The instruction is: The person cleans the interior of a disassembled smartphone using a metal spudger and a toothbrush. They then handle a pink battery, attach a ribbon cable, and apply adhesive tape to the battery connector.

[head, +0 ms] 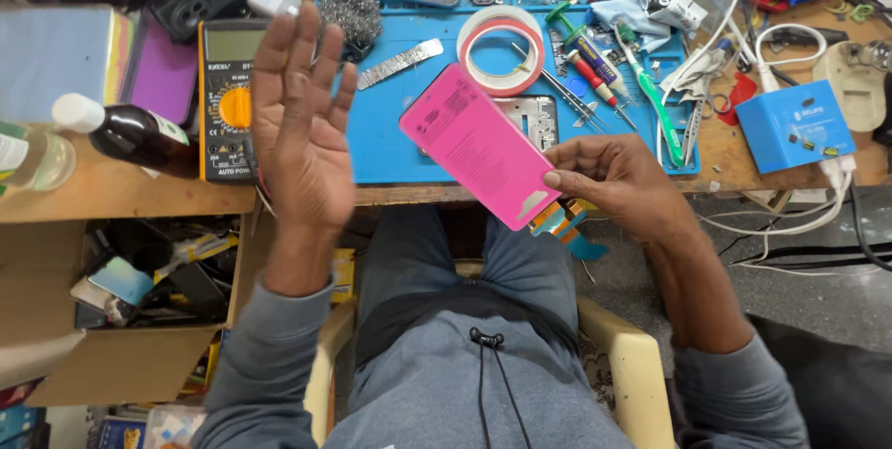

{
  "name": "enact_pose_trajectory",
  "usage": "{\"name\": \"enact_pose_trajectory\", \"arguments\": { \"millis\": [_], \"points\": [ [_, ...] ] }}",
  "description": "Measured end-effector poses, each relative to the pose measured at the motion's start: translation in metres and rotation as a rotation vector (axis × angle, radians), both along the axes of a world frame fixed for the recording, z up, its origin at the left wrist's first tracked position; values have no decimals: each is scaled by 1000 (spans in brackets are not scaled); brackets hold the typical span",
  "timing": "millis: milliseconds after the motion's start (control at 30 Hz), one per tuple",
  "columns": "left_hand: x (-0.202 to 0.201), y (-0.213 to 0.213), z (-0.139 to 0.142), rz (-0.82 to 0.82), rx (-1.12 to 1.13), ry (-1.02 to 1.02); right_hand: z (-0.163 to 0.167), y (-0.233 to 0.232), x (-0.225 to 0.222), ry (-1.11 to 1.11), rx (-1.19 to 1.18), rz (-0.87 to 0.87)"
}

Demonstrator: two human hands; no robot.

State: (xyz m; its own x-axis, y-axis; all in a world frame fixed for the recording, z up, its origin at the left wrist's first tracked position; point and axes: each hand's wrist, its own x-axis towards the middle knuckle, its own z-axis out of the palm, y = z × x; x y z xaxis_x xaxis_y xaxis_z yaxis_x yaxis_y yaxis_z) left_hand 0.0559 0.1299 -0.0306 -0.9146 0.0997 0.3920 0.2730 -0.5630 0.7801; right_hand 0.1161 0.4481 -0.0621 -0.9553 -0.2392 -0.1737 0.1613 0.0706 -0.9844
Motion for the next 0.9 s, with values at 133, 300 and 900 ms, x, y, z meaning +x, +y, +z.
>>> {"name": "enact_pose_trajectory", "arguments": {
  "millis": [133, 300, 900],
  "points": [
    [-1, -8, 42, 194, -1136, 594, 15, -9, -5, -33, 49, 180],
    [-14, 29, 55, -557, -1512, 598, 23, -24, -6, -55, 325, 323],
    [33, 42, -31, -583, -566, -308, 14, -21, 49, 281, 107, -474]
  ]
}}
